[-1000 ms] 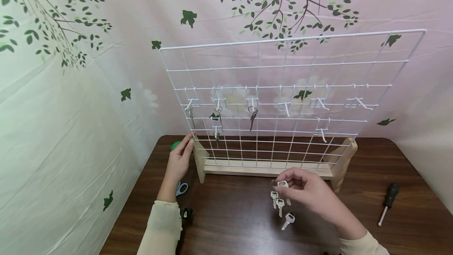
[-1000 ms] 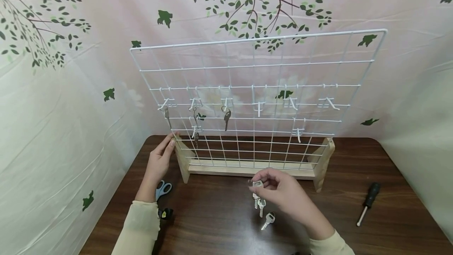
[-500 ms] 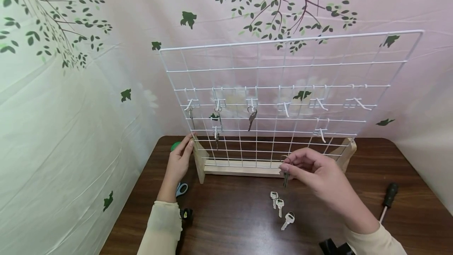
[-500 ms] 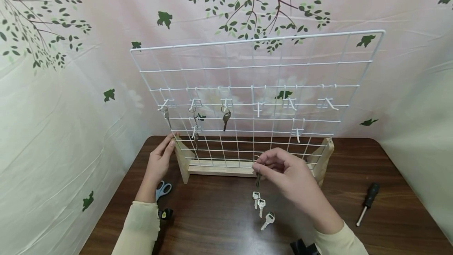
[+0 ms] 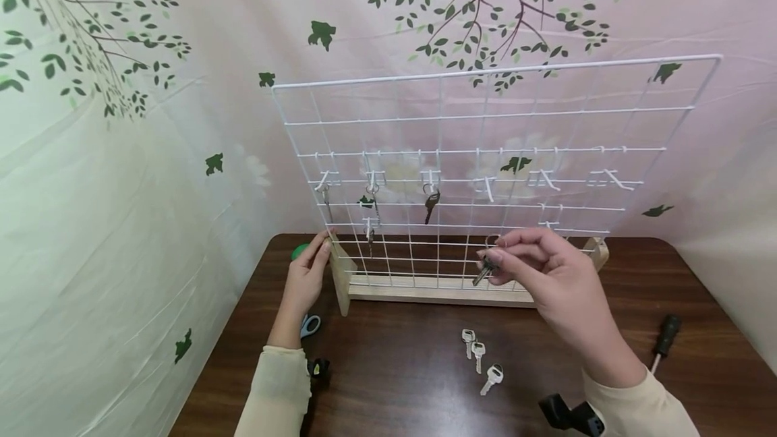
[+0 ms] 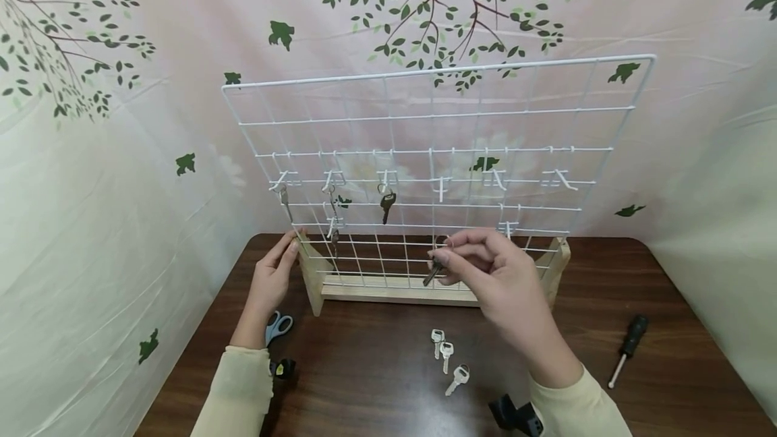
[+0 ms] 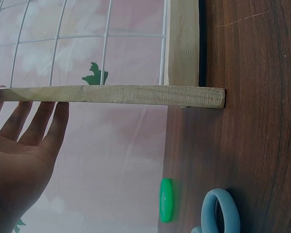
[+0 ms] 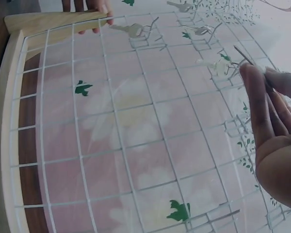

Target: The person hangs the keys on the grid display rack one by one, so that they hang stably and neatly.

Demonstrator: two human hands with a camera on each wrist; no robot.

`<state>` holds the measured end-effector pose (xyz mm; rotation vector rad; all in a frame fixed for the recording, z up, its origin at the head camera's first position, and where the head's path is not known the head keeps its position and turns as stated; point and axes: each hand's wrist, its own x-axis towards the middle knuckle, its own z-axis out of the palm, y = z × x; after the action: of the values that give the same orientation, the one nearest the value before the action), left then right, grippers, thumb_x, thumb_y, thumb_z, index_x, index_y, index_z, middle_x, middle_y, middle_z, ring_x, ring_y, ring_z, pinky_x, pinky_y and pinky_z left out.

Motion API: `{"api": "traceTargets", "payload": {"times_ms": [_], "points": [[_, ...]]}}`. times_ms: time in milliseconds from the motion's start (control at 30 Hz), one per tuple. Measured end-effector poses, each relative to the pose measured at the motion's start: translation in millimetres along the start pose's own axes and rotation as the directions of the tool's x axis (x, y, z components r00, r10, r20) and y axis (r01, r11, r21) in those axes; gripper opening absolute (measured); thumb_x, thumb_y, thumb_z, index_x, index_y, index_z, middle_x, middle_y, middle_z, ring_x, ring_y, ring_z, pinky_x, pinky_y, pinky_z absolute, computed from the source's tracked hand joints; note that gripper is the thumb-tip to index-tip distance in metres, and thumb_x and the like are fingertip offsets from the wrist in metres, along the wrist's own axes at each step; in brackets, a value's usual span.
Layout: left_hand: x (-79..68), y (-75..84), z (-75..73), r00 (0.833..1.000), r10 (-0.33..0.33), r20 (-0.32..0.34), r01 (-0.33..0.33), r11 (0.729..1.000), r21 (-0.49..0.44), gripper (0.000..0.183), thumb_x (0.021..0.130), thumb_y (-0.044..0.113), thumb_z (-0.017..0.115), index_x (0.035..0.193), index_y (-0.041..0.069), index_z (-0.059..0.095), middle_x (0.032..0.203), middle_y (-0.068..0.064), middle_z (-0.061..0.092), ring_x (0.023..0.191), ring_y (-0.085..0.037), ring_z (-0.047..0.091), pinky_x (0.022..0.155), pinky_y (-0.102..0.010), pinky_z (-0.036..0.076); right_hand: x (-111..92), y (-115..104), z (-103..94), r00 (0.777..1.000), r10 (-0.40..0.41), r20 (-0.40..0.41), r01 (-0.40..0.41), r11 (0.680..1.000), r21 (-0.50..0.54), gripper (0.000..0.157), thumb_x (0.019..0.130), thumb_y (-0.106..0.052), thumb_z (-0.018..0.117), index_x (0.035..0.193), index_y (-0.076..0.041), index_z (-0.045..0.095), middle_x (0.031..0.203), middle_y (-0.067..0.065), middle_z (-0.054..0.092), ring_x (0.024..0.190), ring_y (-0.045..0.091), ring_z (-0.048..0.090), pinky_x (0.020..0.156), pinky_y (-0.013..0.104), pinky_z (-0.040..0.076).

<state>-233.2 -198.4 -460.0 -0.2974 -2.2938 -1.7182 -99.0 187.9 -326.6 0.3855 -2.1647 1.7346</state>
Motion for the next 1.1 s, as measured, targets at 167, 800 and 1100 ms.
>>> {"api": "traceTargets", "payload": {"times_ms": [167, 800, 1100], "points": [[-0.6, 2.2, 0.1, 1.0, 0.003, -0.005, -0.003, 1.0, -0.001, 0.042, 0.114, 0.026, 0.053, 0.154, 0.015, 0.058, 0.159, -0.006, 0.06, 0.148, -0.012, 0.052, 0.108, -0.003, 0.045, 12.8, -3.5, -0.8, 0.998, -0.053, -0.033, 0.057, 0.983, 0.172, 0.015, 0.1, 0.002, 0.072, 0.114, 0.004, 0.067, 0.097, 0.0, 0.084, 0.071, 0.018, 0.078, 0.069, 0.032, 0.067], [-0.4, 1.6, -0.6, 1.0, -0.007, -0.006, 0.007, 1.0, -0.001, 0.043, 0.115, 0.025, 0.052, 0.156, 0.016, 0.057, 0.16, -0.008, 0.058, 0.152, -0.022, 0.05, 0.108, -0.003, 0.044, 42.5, 0.0, 3.7, 1.0, 0.014, -0.017, -0.011, 0.987, 0.161, 0.021, 0.1, -0.012, 0.076, 0.116, -0.002, 0.066, 0.098, -0.001, 0.084, 0.072, 0.016, 0.079, 0.068, 0.031, 0.067], [1.5, 0.5, 0.7, 1.0, 0.019, -0.012, -0.019, 1.0, -0.006, 0.041, 0.114, 0.023, 0.054, 0.154, 0.014, 0.059, 0.157, -0.005, 0.062, 0.149, -0.018, 0.052, 0.109, -0.004, 0.045, 48.2, 7.3, 5.3, 0.998, -0.037, -0.055, 0.043, 0.993, 0.113, 0.02, 0.1, -0.008, 0.076, 0.117, -0.001, 0.067, 0.099, -0.001, 0.083, 0.07, 0.013, 0.077, 0.064, 0.03, 0.066]]}}
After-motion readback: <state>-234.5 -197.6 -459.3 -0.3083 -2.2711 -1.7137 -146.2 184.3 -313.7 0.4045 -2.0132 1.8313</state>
